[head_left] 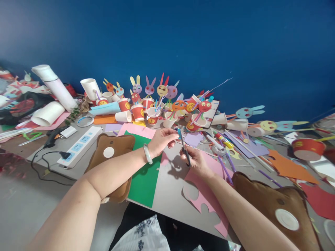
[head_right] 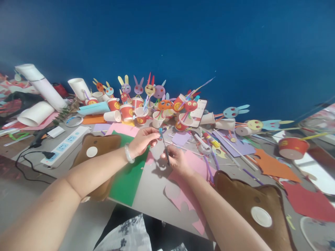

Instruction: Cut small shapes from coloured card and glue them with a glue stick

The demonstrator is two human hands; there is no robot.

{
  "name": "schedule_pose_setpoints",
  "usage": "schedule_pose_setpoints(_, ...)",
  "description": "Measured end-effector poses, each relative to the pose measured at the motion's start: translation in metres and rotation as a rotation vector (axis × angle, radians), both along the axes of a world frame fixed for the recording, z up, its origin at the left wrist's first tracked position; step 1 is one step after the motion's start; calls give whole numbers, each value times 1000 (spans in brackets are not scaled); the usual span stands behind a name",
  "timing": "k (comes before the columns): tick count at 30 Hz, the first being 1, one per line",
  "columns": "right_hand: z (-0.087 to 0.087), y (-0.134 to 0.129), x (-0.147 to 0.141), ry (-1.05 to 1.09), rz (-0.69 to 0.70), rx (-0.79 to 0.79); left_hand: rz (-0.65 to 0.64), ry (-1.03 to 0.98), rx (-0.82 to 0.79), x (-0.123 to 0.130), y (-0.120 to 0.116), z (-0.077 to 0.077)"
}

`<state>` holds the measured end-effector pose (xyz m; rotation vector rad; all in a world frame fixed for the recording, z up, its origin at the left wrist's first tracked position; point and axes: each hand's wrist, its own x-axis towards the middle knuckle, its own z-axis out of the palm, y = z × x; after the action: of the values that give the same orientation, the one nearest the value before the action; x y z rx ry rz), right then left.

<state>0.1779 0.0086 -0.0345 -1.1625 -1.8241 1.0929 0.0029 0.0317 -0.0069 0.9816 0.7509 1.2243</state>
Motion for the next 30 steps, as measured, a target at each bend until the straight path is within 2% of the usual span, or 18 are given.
schedule_pose_setpoints(20, -5, 2, 2, -13, -7, 14, 8, -8, 7, 0, -1, 3)
schedule_pose_setpoints(30, -2, 2, 2, -12, -5, 18, 13, -7, 4, -1, -1, 3)
